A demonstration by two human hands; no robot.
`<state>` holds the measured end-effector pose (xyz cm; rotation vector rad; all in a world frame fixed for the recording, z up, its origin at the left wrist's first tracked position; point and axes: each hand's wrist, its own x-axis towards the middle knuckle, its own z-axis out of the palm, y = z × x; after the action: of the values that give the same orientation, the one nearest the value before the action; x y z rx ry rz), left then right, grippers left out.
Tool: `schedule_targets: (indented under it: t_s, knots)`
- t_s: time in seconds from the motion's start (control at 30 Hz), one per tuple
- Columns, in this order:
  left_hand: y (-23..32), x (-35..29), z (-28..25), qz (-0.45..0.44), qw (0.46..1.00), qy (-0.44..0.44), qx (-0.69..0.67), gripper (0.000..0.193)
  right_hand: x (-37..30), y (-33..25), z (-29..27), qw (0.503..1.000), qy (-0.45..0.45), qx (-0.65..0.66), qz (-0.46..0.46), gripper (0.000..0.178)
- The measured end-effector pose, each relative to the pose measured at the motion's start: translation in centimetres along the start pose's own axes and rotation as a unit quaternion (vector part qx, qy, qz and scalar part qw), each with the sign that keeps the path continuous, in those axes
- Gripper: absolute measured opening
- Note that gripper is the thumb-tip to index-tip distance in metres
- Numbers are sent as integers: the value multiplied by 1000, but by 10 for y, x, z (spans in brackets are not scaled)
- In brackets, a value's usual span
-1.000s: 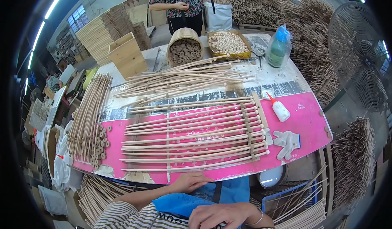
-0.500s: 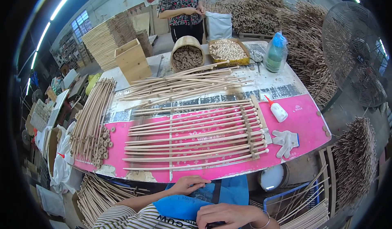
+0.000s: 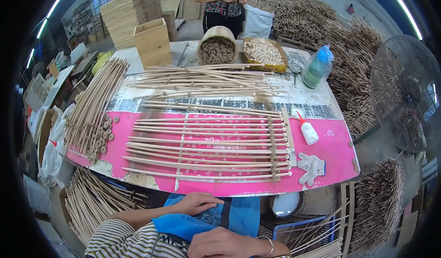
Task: Applying glue to wooden dowels and assembling them into a grid-like frame structure.
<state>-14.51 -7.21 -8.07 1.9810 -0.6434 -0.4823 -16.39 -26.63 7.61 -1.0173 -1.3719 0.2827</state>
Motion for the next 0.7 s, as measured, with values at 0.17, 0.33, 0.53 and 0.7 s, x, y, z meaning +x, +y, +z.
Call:
schedule_targets:
  t_s: [0.17, 0.33, 0.53, 0.7]
  knots:
    - [37, 2, -35, 22, 995, -48, -87, 32, -18, -19, -22, 987, -72, 76, 125, 29]
    - [143, -30, -126, 344, 932, 114, 0, 29, -1, -82, -57, 987, 74, -120, -80, 16]
    - [190, -39, -116, 656, 628, 403, 119, 61, 50, -82, -15, 864, 261, -338, -268, 13]
    - [187, -18, -138, 750, 519, 386, 137, 18, 62, -70, -55, 801, 139, -438, -384, 11]
